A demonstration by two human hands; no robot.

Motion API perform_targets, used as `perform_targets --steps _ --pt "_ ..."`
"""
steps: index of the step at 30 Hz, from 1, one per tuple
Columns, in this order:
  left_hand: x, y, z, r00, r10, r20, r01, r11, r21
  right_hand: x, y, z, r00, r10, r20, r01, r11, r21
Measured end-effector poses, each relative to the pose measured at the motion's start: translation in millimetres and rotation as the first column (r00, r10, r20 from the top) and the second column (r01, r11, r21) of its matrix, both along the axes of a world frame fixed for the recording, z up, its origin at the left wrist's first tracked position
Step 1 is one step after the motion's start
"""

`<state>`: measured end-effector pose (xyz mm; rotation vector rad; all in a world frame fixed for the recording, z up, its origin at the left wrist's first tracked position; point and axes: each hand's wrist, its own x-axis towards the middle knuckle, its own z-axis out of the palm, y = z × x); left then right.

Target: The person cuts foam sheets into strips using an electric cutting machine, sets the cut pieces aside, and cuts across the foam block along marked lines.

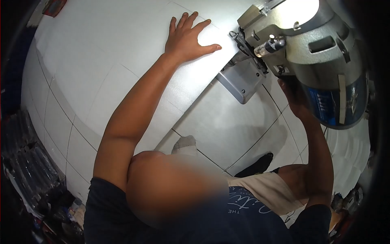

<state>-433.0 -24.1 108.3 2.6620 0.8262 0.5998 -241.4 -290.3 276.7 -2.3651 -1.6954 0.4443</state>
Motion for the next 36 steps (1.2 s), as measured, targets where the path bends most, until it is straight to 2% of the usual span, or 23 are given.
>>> perform_targets --steps 2,5,7,8,11,13,14,17,18,20,23,26,29,32,34,35,36 --pt "1.1 -0.7 0.5 1.0 -0.008 0.003 0.008 1.0 -0.007 0.5 -0.9 -0.4 0.999 0.026 0.024 -0.026 1.0 0.002" --pt "-0.3 -3.1 2.1 1.0 -0.003 0.018 0.003 1.0 -0.004 4.2 -2.4 -5.0 0.998 -0.061 -0.034 0.059 0.996 -0.06" --pt "-0.7 -3.3 4.1 0.999 -0.022 0.03 0.022 1.0 -0.014 13.9 -5.5 -13.6 0.977 -0.131 -0.167 0.115 0.988 -0.103" --pt "-0.9 -4.5 4.3 1.0 -0.01 0.026 0.011 1.0 -0.011 14.7 -6.1 -15.9 0.978 -0.119 -0.171 0.103 0.99 -0.101" --pt "-1.8 -9.2 5.5 0.999 -0.015 0.052 0.017 0.999 -0.042 11.0 -0.8 -14.3 0.981 -0.131 -0.143 0.126 0.991 -0.048" --pt "-0.2 -10.8 4.6 0.998 -0.007 0.063 0.009 0.999 -0.031 8.8 6.0 -7.9 0.988 -0.135 -0.07 0.124 0.981 -0.149" --pt "-0.3 -10.9 4.0 0.998 -0.009 0.066 0.011 1.0 -0.02 9.6 7.0 -10.0 0.989 -0.132 -0.069 0.121 0.982 -0.146" --pt "-0.5 -10.9 8.9 0.998 -0.012 0.059 0.013 1.0 -0.019 9.9 3.3 -21.5 0.987 -0.142 -0.074 0.139 0.989 -0.048" --pt "0.5 -15.6 8.4 0.999 -0.013 0.052 0.013 1.0 -0.003 11.6 -0.6 -24.7 0.963 -0.206 -0.173 0.196 0.978 -0.068" --pt "2.8 -18.1 7.0 0.998 -0.006 0.056 0.006 1.0 0.001 9.9 1.9 -25.8 0.93 -0.255 -0.263 0.24 0.967 -0.089" --pt "1.5 -17.6 8.7 0.999 0.008 0.047 -0.008 1.0 0.007 -0.9 12.8 -23.6 0.97 -0.201 -0.139 0.211 0.975 0.067" --pt "4.1 -25.9 12.9 0.999 -0.018 0.046 0.017 1.0 0.026 1.6 3.1 -28.2 0.945 -0.211 -0.25 0.237 0.969 0.077" --pt "5.9 -31.1 14.4 0.998 -0.026 0.055 0.024 0.999 0.035 1.5 3.8 -16.9 0.933 -0.254 -0.255 0.238 0.967 -0.092" --pt "5.4 -29.4 16.5 0.999 -0.019 0.049 0.016 0.999 0.051 -8.7 11.7 -4.5 0.975 -0.22 -0.032 0.215 0.97 -0.116" --pt "5.4 -30.3 15.7 0.997 -0.027 0.071 0.024 0.999 0.037 -5.7 4.7 -10.2 0.993 -0.061 -0.098 0.063 0.998 0.019" --pt "3.0 -32.4 16.1 0.997 -0.023 0.073 0.019 0.999 0.043 -6.8 -0.3 -9.6 0.994 -0.055 -0.096 0.058 0.998 0.025" --pt "2.3 -29.4 15.6 0.995 -0.035 0.094 0.034 0.999 0.007 -6.8 -0.5 -9.3 1.0 -0.008 0.009 0.008 0.998 0.063"
